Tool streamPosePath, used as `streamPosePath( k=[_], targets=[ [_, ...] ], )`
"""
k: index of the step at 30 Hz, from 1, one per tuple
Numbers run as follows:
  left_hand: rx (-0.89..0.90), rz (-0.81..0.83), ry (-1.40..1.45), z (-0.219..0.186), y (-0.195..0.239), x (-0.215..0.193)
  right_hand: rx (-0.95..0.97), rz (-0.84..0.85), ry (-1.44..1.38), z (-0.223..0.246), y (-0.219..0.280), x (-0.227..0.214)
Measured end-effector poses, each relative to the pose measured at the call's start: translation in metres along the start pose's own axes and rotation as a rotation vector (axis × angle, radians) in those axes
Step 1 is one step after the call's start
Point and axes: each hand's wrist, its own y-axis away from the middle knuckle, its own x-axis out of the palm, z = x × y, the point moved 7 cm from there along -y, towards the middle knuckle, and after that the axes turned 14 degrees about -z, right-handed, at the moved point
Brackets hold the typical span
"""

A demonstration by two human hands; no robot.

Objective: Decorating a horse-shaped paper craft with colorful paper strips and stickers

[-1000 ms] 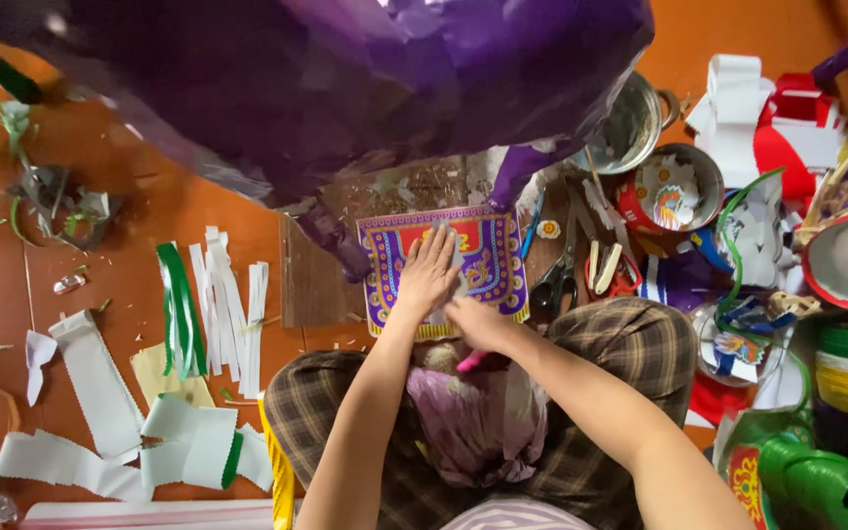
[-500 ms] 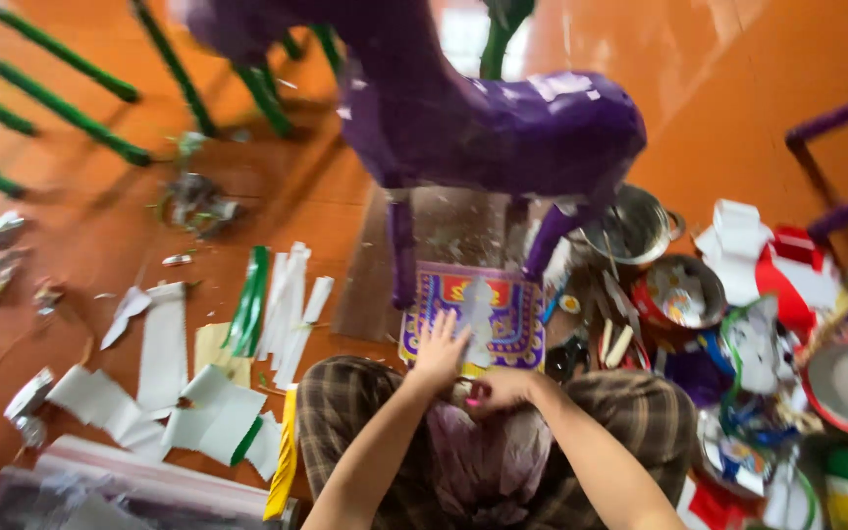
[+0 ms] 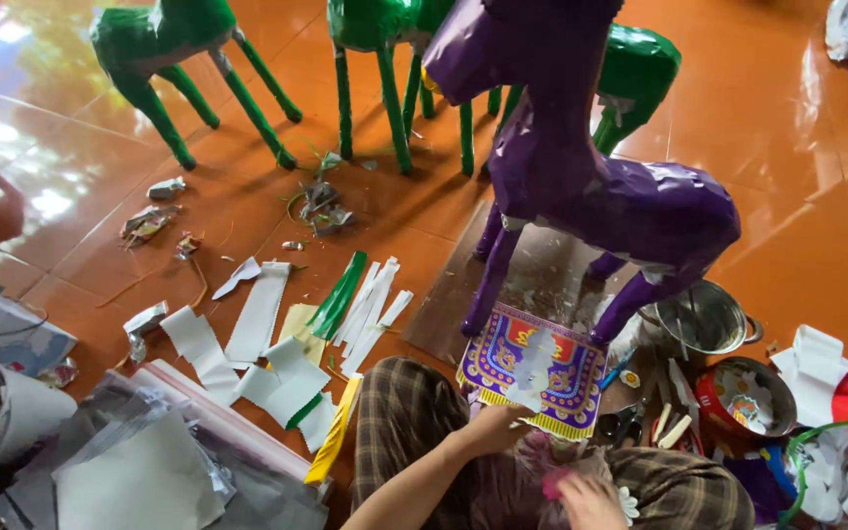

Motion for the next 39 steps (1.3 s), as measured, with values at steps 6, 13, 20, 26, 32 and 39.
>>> streamPosePath(
  k=[6, 13, 20, 26, 32, 39],
  targets=[
    [0.018, 0.396, 0.049, -0.077, 0.012, 0.054, 0.234, -0.605, -0.149, -0.010, 0.054, 0.001],
    [0.108, 0.271, 0.116, -0.079, 0.019, 0.092, 0.187, -0.817, -0.299, -0.029, 0.067, -0.021],
    [0.251, 0.160, 0.055, -0.076, 0.021, 0.096, 0.062, -0.609, -0.216, -0.022, 0.054, -0.052],
    [0.216, 0.167, 0.010, -0.067, 0.032, 0.094, 0.173, -0.529, 0.099, 0.005, 0.044, -0.061],
    [0.254, 0.276, 0.064, -0.085, 0.062, 0.076, 0.275, -0.579, 0.010, 0.024, 0.041, -0.107],
    [0.242, 0.079, 0.032, -0.097, 0.083, 0.062, 0.298, -0.518, -0.076, 0.030, 0.039, -0.107]
  ],
)
